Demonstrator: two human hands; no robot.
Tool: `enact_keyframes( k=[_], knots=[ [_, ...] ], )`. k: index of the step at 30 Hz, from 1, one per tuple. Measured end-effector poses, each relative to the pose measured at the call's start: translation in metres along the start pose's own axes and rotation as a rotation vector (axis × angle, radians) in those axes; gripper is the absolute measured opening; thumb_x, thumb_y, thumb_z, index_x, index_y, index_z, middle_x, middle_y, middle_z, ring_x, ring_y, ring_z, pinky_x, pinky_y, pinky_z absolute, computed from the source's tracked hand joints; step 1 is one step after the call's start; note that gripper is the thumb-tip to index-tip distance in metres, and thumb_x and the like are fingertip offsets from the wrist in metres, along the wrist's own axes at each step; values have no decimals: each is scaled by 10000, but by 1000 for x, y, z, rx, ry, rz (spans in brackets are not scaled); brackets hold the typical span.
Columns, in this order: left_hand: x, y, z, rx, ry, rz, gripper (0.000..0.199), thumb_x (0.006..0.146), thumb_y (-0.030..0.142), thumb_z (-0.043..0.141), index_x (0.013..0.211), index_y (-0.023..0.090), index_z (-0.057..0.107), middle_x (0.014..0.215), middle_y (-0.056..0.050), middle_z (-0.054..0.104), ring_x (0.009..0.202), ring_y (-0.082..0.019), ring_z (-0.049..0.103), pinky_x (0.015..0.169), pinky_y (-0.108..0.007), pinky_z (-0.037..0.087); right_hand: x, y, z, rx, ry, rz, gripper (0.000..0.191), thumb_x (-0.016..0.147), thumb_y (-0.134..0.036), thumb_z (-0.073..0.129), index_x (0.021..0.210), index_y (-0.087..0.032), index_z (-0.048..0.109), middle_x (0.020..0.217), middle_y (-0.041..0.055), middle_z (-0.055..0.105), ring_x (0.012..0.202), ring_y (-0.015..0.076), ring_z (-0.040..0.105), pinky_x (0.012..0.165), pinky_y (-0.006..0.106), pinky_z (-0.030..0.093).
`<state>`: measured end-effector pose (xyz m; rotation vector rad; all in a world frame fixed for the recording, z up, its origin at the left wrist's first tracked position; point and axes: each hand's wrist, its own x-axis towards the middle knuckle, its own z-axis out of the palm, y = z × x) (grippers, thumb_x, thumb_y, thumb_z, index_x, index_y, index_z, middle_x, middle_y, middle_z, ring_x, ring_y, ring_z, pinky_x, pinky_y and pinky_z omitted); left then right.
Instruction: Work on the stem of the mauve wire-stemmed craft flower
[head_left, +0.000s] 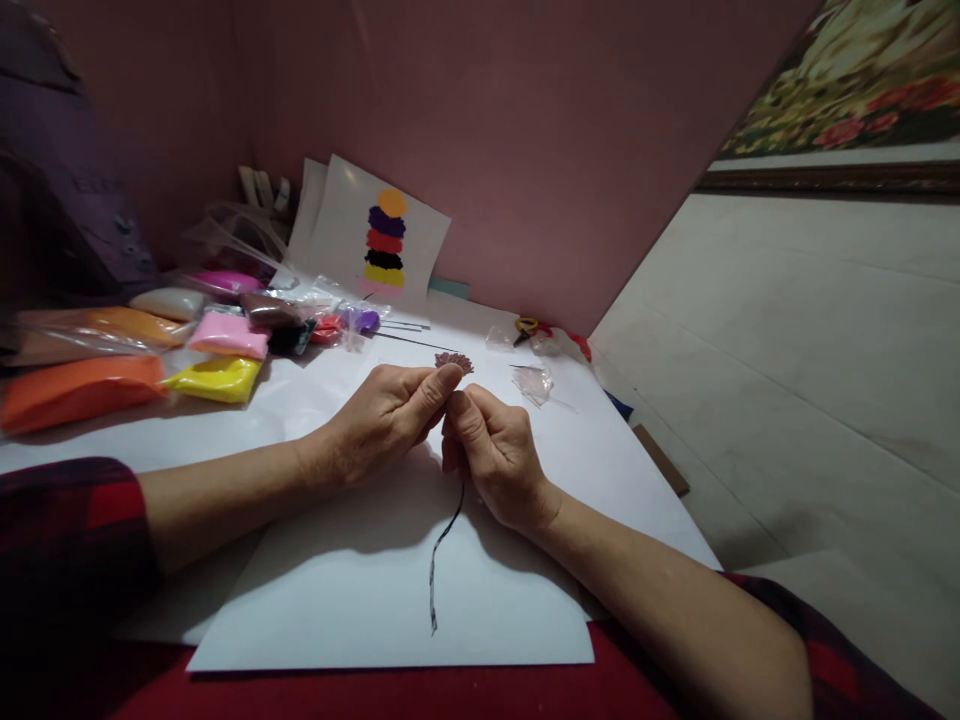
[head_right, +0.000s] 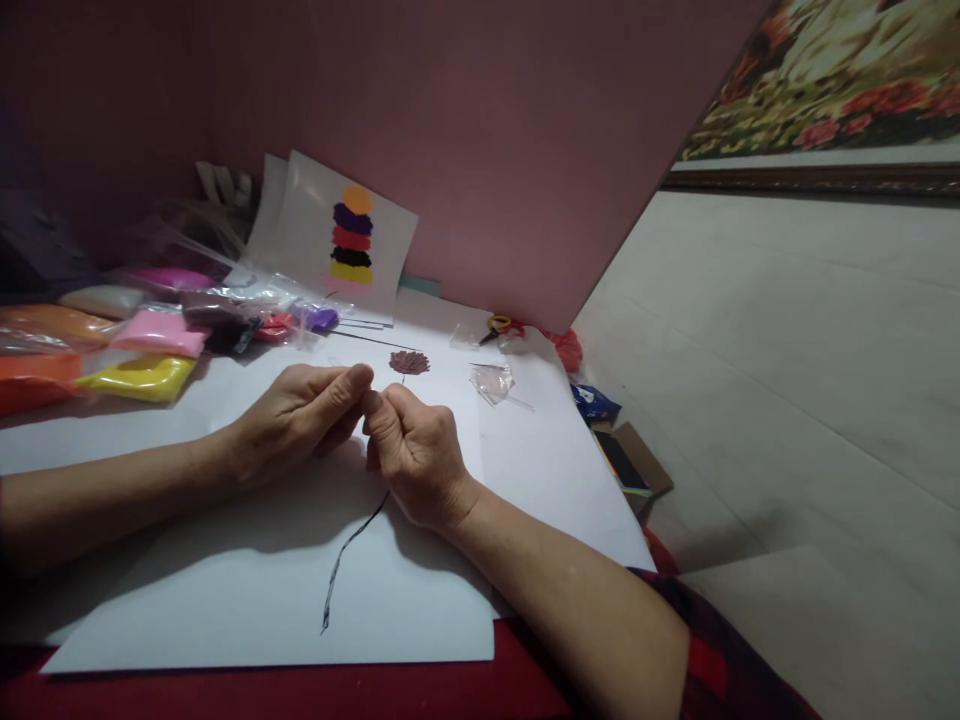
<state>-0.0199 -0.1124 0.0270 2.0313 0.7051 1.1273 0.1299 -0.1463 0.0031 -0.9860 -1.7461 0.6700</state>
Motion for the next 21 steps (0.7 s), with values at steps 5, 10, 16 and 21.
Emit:
enact_keyframes(
  k=[5, 10, 16, 21],
  knots=[
    [1, 1, 0, -11, 6, 26, 531, 965, 418, 398, 495, 174, 441, 396, 50, 404, 388, -67, 361, 391, -196, 304, 0, 2, 0, 15, -9, 18, 414, 997, -478, 405, 693, -207, 479, 505, -34, 537, 439, 93, 496, 467, 227, 411],
    [1, 1, 1, -22, 3, 28, 530, 965, 413, 398, 493, 174, 435, 407, 52, 401, 392, -63, 357, 386, -192, 300, 0, 2, 0, 5, -14, 30, 408, 996, -488, 399, 713, -207, 485, 517, -33, 541, 442, 93, 500, 463, 224, 408],
    [2, 0, 1, -46, 9, 7, 529, 965, 423, 411, 499, 173, 440, 409, 59, 395, 389, -58, 342, 374, -186, 288, 1, 3, 1, -6, -18, 48, 400, 999, -480, 398, 726, -204, 493, 509, -33, 537, 439, 92, 495, 460, 221, 400],
    [2, -2, 0, -75, -37, -6, 559, 980, 423, 399, 497, 161, 499, 400, 52, 425, 386, -59, 339, 362, -182, 269, 1, 3, 1, -16, -22, 56, 405, 1000, -480, 394, 724, -202, 497, 502, -34, 539, 431, 88, 487, 460, 221, 394]
  ],
)
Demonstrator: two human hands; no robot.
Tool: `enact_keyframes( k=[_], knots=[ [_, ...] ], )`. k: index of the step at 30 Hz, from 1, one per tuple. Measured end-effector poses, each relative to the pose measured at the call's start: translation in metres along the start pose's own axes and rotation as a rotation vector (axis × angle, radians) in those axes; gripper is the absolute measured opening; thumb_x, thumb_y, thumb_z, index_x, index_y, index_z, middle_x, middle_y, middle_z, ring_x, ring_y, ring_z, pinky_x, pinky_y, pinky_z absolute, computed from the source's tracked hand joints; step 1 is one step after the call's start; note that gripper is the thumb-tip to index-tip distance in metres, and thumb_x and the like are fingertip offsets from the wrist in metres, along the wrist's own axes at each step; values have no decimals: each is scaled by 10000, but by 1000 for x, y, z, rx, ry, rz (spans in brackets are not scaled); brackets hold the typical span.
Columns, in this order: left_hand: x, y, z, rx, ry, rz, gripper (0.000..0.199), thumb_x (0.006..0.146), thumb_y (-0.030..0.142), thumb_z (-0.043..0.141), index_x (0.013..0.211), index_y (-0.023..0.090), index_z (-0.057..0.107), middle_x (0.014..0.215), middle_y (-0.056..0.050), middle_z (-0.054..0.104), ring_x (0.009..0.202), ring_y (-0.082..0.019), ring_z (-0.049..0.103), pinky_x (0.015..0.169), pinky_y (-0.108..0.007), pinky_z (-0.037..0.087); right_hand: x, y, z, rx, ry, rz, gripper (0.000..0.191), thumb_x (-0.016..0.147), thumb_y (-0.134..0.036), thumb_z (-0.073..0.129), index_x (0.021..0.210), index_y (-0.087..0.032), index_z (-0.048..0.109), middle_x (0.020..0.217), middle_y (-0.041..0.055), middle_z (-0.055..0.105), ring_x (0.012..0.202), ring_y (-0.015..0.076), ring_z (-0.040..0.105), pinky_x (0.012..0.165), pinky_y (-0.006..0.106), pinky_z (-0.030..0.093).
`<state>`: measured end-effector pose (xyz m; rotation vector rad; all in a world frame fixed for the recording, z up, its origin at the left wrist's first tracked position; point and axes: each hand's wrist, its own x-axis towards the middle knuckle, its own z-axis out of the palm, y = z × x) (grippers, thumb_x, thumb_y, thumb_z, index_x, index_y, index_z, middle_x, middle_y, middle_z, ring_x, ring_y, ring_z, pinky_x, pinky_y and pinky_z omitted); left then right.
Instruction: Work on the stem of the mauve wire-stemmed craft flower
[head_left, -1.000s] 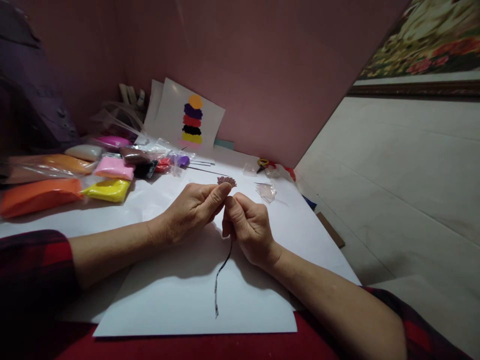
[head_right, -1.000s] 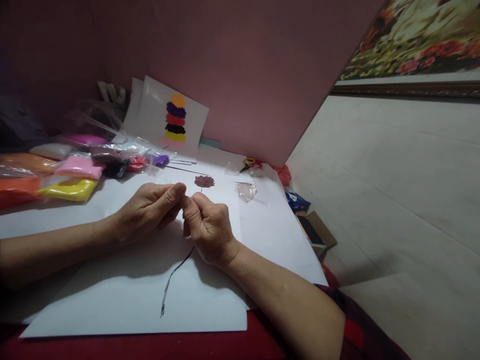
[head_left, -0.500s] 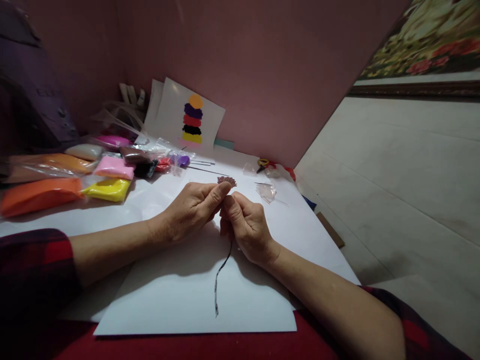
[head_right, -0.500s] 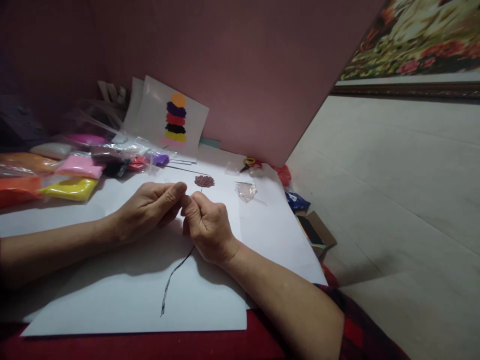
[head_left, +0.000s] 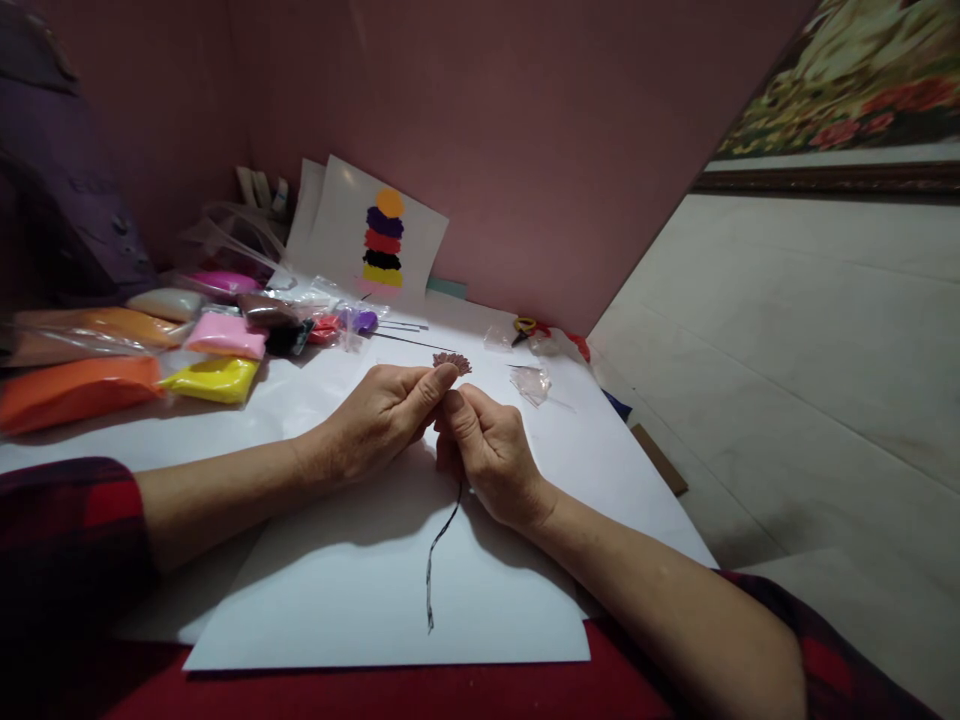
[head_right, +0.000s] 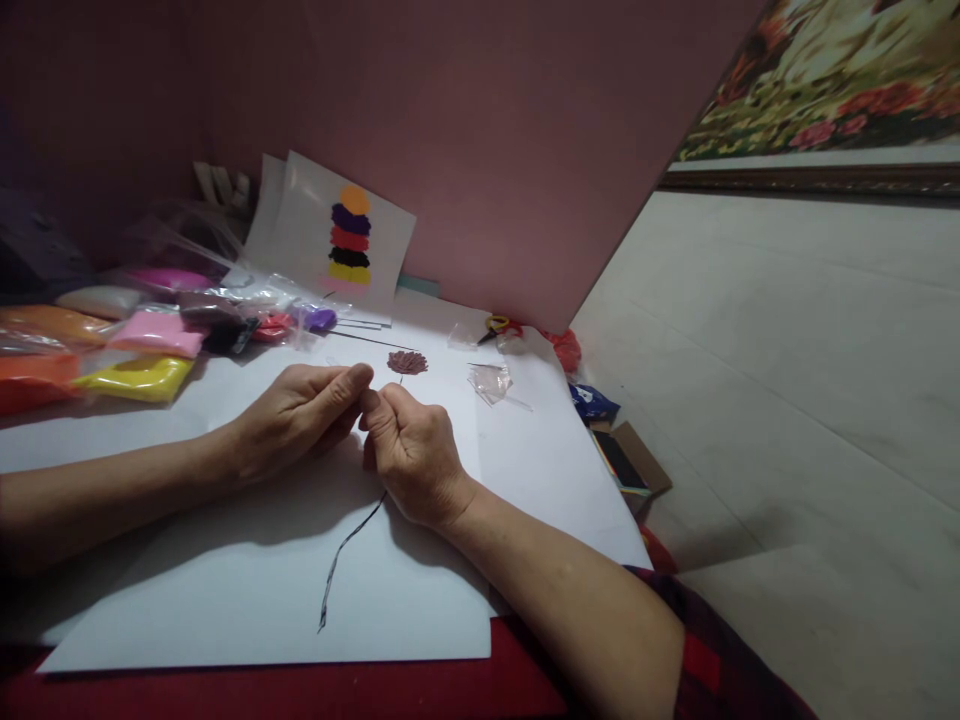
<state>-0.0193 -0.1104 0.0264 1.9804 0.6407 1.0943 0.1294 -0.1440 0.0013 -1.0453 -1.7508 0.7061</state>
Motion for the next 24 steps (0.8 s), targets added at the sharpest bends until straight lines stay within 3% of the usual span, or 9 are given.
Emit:
enact_keyframes(
  k=[24],
  knots=[
    [0, 1, 1, -15, -37, 3, 593, 1005, 373, 384, 507, 151, 617, 392, 40, 517, 368, -50, 362, 365, -175, 262, 0, -1, 0, -18, -17, 12, 420, 1007, -482, 369, 735, -197, 514, 506, -27, 540, 441, 91, 488, 475, 230, 400]
  ],
)
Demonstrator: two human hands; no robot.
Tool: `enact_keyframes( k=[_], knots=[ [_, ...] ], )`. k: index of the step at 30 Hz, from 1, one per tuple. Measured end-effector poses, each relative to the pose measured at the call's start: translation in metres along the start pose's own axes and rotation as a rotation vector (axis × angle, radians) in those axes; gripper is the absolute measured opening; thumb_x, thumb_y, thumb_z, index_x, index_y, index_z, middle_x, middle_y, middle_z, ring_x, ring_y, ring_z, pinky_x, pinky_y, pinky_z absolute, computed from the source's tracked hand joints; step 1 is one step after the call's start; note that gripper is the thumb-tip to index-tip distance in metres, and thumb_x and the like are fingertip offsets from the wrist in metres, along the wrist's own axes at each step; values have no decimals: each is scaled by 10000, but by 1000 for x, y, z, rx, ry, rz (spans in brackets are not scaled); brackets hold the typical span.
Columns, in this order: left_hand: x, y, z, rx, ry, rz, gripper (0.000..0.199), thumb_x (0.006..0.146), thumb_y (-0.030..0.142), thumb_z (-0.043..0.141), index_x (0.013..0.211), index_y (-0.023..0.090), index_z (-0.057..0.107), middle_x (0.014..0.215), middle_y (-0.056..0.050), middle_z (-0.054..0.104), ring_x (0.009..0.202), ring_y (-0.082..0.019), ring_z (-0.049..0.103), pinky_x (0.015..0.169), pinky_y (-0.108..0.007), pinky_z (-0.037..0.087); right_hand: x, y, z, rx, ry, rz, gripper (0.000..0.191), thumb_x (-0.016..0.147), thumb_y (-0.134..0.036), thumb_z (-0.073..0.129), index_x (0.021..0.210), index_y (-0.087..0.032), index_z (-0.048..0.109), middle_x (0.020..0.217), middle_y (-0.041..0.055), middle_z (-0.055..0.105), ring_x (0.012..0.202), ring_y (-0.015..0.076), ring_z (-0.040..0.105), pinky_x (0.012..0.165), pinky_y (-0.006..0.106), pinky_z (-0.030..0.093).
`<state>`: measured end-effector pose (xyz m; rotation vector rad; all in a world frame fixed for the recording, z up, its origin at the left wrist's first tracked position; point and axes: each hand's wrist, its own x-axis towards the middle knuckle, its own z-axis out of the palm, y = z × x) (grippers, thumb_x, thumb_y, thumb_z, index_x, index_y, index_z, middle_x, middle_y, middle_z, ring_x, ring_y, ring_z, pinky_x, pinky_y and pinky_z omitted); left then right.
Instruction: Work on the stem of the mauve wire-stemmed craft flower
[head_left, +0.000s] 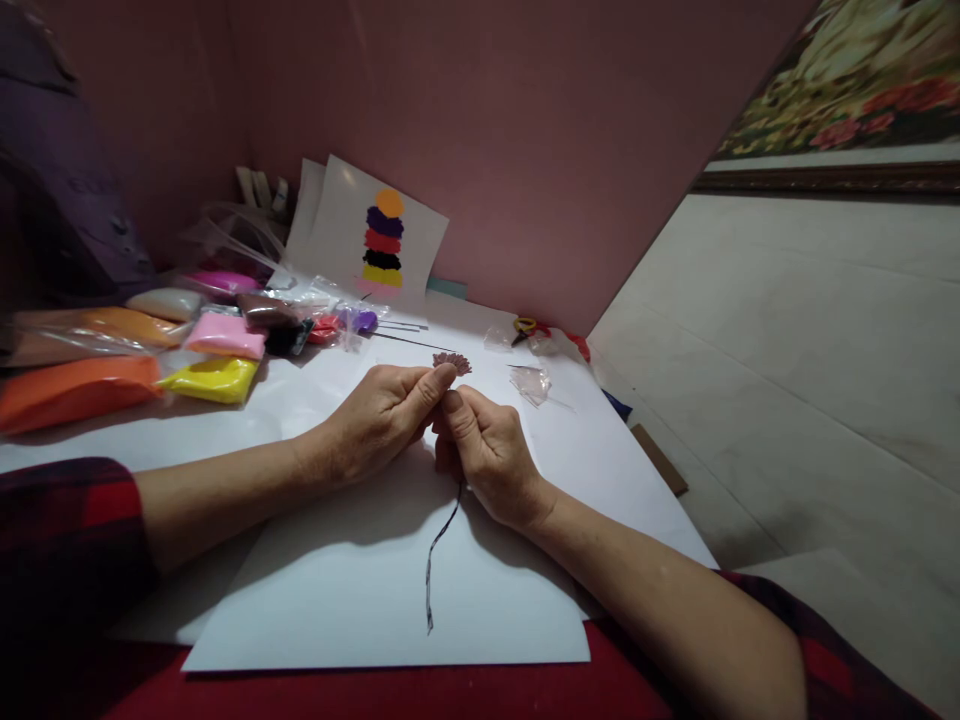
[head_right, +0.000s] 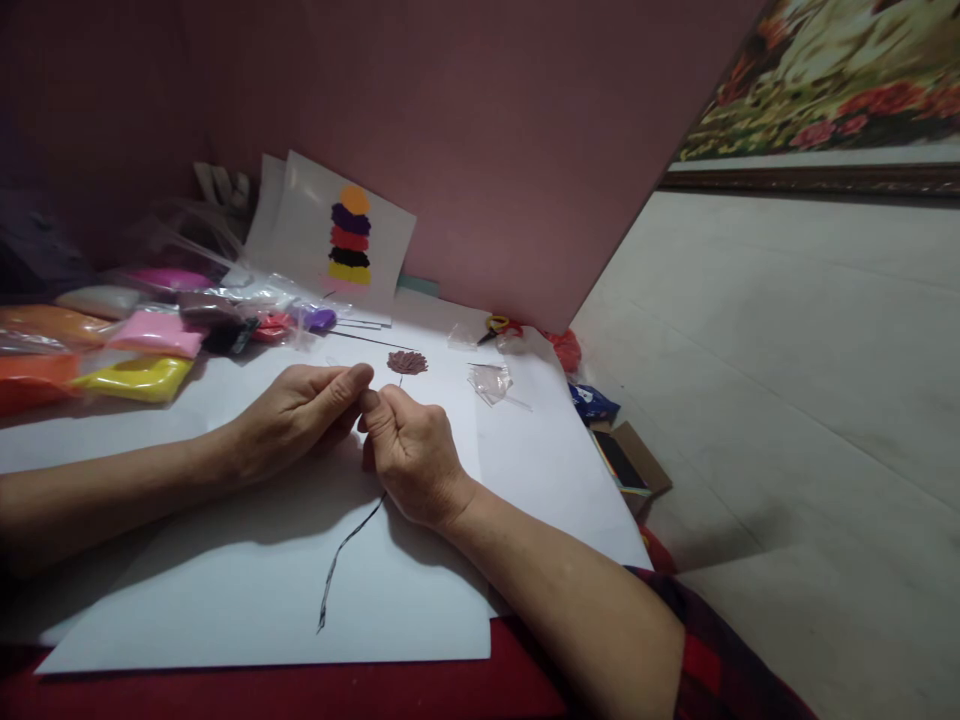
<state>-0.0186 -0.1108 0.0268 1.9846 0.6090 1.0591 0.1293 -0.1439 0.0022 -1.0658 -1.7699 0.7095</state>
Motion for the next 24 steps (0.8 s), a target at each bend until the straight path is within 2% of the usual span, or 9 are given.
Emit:
enact_keyframes(
  k=[15, 20, 24],
  knots=[
    [0, 5, 0, 23, 2, -41, 586, 1000, 386, 387, 506, 154, 602, 382, 24, 518, 349, -69, 376, 373, -197, 280, 0, 0, -1, 5, -13, 14, 436, 1000, -508, 364, 719, -203, 499, 507, -27, 536, 442, 96, 487, 464, 230, 394],
    [-2, 10, 3, -11, 52, -67, 562, 1004, 310, 398, 506, 146, 602, 389, 30, 524, 369, -66, 404, 411, -187, 318, 0, 0, -1, 12, -9, 14, 437, 999, -514, 367, 719, -204, 494, 507, -28, 533, 439, 94, 481, 460, 226, 385],
    [-4, 13, 5, -48, 66, -83, 543, 1002, 267, 403, 507, 146, 591, 386, 41, 517, 362, -58, 384, 407, -184, 298, 0, 0, -1, 8, -14, 21, 449, 996, -529, 360, 721, -202, 499, 508, -29, 534, 442, 95, 486, 465, 225, 389]
  ],
)
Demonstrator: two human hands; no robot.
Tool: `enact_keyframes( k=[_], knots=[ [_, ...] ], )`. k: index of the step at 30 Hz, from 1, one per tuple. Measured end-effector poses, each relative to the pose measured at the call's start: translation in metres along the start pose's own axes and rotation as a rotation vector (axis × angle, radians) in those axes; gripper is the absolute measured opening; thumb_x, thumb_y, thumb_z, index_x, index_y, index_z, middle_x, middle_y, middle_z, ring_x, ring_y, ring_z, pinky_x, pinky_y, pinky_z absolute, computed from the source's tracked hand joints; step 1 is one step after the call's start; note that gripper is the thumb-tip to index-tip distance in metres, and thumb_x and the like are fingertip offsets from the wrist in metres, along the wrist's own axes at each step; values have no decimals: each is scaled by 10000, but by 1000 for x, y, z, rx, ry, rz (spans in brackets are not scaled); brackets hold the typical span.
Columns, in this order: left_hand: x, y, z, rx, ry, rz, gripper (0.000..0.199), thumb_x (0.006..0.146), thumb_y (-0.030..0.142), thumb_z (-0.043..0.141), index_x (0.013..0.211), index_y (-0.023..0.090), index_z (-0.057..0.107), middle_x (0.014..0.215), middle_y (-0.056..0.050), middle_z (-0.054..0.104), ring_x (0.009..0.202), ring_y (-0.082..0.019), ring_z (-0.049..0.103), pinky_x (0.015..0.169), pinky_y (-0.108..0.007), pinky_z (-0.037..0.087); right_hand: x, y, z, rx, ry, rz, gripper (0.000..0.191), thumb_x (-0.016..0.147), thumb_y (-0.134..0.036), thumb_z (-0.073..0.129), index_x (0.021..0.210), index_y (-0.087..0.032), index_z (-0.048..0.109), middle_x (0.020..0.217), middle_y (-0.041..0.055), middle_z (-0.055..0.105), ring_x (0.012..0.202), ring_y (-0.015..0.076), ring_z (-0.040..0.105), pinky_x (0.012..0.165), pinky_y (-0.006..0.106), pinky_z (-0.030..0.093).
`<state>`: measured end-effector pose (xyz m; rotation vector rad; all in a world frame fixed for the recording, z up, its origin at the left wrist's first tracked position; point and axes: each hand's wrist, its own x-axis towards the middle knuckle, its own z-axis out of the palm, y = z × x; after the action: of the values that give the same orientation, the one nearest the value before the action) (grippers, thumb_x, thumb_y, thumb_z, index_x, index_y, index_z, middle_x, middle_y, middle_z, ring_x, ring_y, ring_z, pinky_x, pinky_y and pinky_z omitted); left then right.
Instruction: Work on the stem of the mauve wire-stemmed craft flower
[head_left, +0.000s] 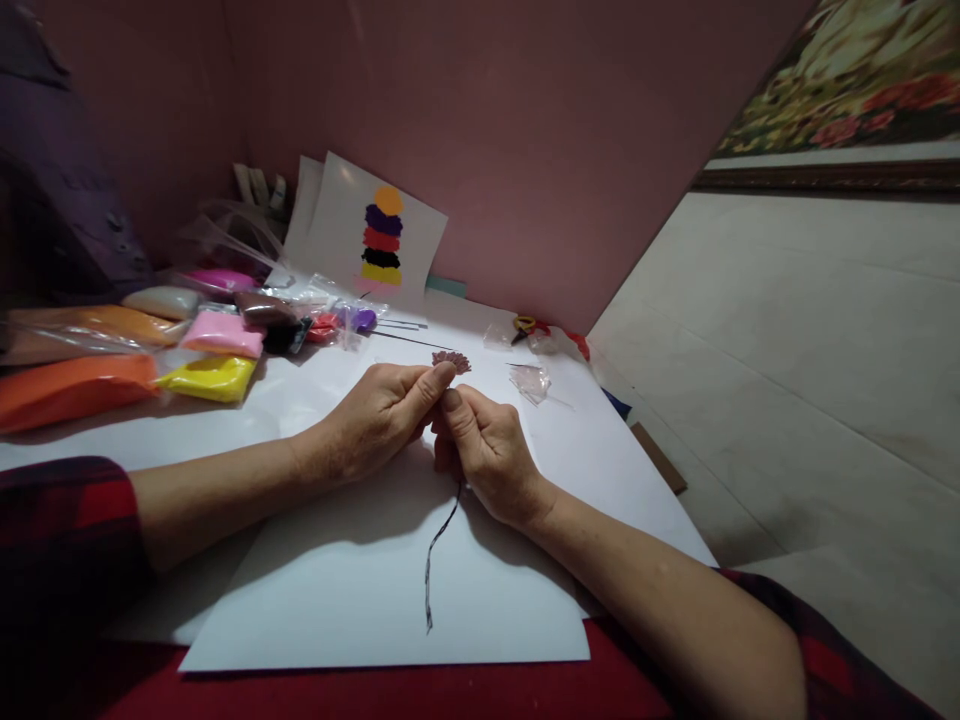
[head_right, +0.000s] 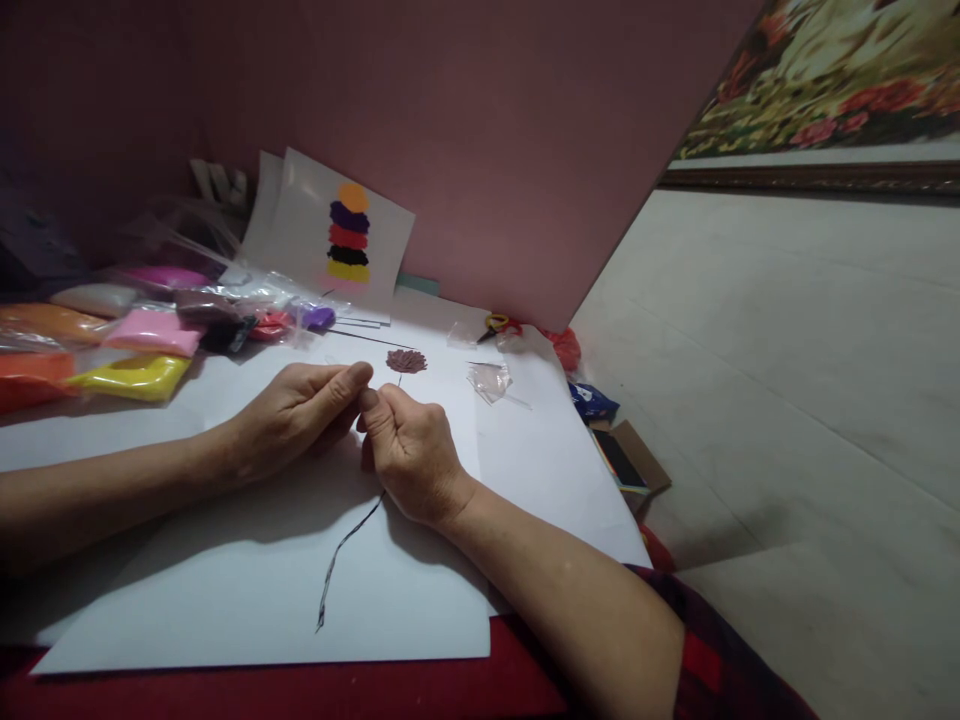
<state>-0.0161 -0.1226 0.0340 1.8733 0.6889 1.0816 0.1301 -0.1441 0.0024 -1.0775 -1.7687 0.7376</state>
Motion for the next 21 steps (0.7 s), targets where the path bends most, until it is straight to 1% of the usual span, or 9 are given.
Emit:
enact_keyframes(
  k=[5, 9, 13, 18, 21],
  knots=[
    [2, -6, -2, 22, 1, 5, 523, 986, 316, 444, 500, 154, 548, 380, 43, 508, 361, -60, 375, 399, -187, 286, 0, 0, 0, -4, 1, 1, 449, 996, -526, 365, 714, -203, 497, 508, -29, 536, 444, 96, 488, 470, 227, 394],
    [3, -8, -3, 41, -25, 25, 541, 977, 368, 448, 487, 160, 538, 372, 41, 491, 362, -64, 360, 378, -190, 265, 0, 0, 0, -8, 1, 0, 439, 998, -515, 368, 720, -203, 502, 509, -29, 538, 439, 93, 483, 467, 227, 391],
    [2, -6, -2, 38, 1, -4, 548, 984, 380, 436, 494, 157, 539, 388, 35, 508, 366, -63, 364, 379, -191, 258, 1, -1, 0, -11, 0, 3, 434, 999, -509, 365, 726, -203, 508, 509, -29, 536, 443, 97, 491, 468, 229, 395],
    [5, -10, -5, 51, -63, 27, 574, 967, 474, 438, 491, 164, 514, 365, 38, 467, 348, -65, 347, 361, -189, 264, 1, -1, -1, -9, -4, 5, 435, 1001, -504, 365, 715, -203, 497, 507, -25, 538, 438, 94, 482, 463, 228, 392],
    [5, -13, -6, 47, -75, 27, 566, 973, 468, 422, 504, 165, 518, 365, 43, 459, 344, -62, 339, 354, -184, 256, 1, -1, -1, -8, -7, 1, 441, 999, -509, 365, 701, -206, 483, 505, -26, 537, 441, 96, 487, 466, 230, 393]
  ],
)
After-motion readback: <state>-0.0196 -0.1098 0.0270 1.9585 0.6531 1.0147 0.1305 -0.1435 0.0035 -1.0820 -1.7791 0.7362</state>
